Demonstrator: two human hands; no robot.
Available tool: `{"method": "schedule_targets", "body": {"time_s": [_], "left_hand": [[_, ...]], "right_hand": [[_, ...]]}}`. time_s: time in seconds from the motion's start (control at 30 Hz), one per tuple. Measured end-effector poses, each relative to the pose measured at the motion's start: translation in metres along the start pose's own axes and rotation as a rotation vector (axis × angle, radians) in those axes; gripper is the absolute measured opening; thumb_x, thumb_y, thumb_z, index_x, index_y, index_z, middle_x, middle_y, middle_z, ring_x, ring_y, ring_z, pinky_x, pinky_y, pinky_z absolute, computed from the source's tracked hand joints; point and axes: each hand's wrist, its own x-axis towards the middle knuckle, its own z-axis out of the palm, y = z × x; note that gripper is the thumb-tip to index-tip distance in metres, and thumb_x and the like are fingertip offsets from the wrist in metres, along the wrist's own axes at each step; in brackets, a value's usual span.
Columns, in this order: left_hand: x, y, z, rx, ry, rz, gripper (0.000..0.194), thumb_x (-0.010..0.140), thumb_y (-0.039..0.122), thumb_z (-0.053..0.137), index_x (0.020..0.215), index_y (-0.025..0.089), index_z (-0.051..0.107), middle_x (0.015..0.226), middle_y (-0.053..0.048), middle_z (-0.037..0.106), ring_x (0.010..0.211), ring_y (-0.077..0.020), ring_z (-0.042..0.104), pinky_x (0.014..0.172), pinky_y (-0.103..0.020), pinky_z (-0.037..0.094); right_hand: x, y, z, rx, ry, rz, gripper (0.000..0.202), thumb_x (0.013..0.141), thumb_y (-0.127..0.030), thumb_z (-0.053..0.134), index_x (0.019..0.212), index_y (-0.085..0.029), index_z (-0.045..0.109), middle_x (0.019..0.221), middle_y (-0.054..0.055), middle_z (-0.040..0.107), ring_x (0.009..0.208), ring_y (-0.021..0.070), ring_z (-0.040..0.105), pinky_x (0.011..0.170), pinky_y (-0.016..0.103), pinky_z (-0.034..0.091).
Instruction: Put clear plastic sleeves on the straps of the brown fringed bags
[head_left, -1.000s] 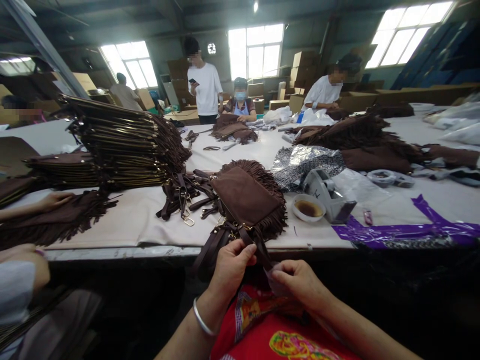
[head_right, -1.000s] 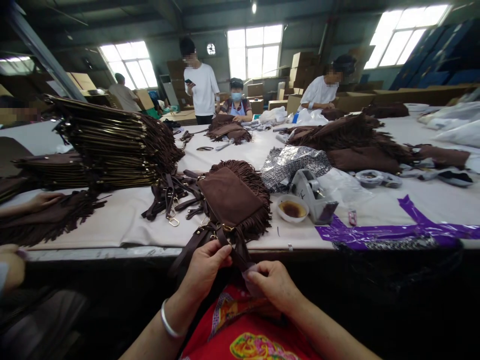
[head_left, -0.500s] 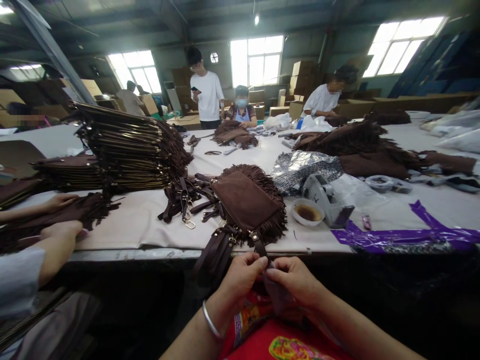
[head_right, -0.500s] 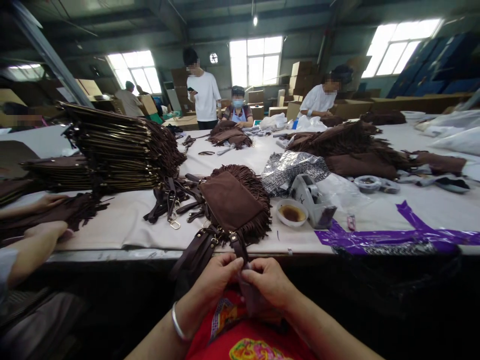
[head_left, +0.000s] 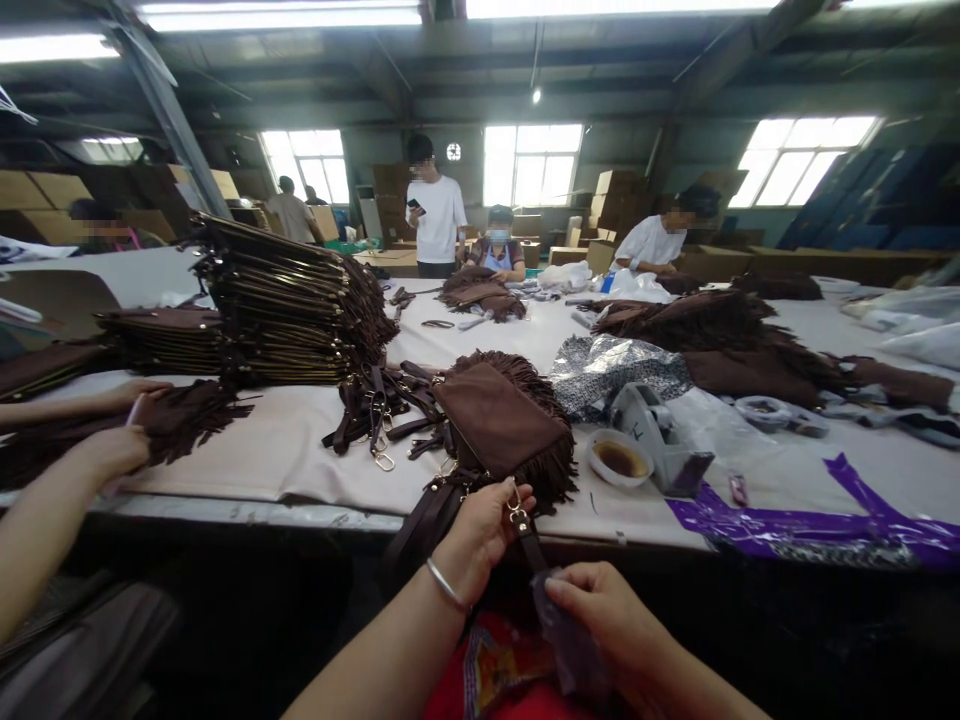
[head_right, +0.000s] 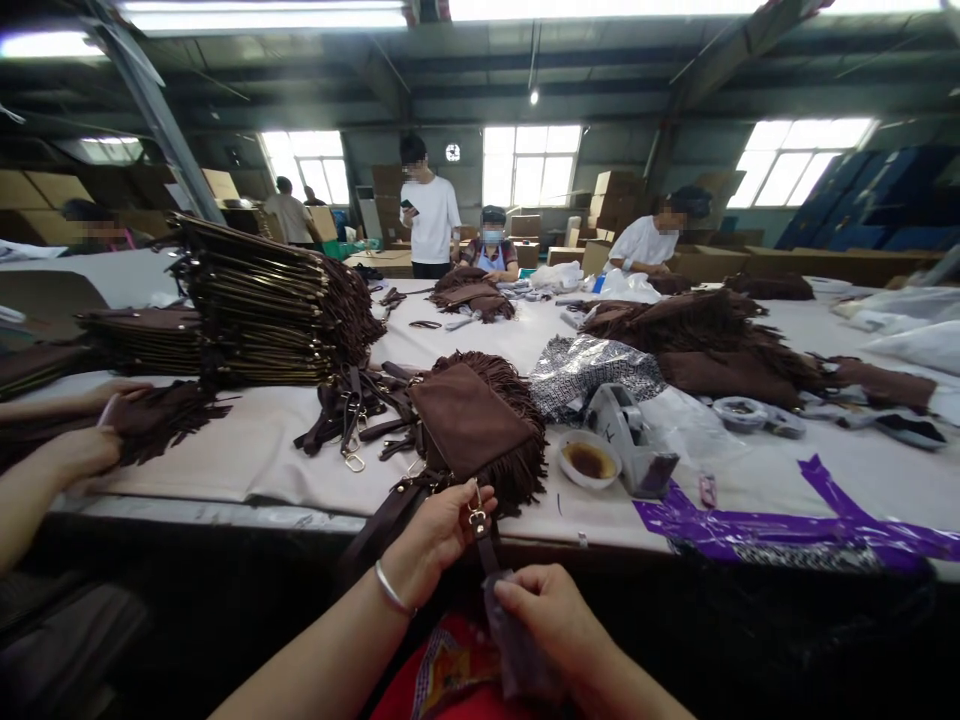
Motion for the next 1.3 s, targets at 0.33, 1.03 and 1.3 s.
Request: {"method": "schedule_targets", "body": {"time_s": [0.33,1.03,1.3], "left_hand": [[-0.011,0.016,-0.004,0.195,-0.11,0.157,0.024,0.074,0.032,0.07,0.086,0.011,0.07,0.073,-0.005,0.066,0.062,-0.0147,0.058,0.057,-0.027,0.045],[-0.032,-0.023,-0.036,0.342,-0.096,0.319,0.029,0.068,0.041,0.074,0.073,0.013,0.068,0.067,-0.005,0.065,0.059,-0.016,0.055,0.055,-0.026,0.039],[-0.036,-0.02,-0.031,0.402,-0.054,0.346,0.033,0.069,0.044,0.073,0.072,0.013,0.064,0.062,-0.003,0.062,0.057,-0.0144,0.053,0.053,-0.025,0.037]], "right_hand": [[0.052,-0.042,0.014,0.04,0.163,-0.164,0.047,0.07,-0.058,0.067,0.067,-0.012,0.068,0.056,0.002,0.062,0.05,0.012,0.049,0.048,0.024,0.033],[0.091,-0.067,0.011,-0.644,0.051,-0.456,0.044,0.075,-0.023,0.055,0.116,-0.013,0.067,0.102,0.01,0.072,0.094,0.0229,0.065,0.086,0.033,0.046],[0.095,-0.078,0.014,-0.808,0.149,-0.498,0.015,0.082,-0.025,0.055,0.074,-0.019,0.066,0.073,0.003,0.07,0.072,0.0167,0.062,0.065,0.026,0.039]]}}
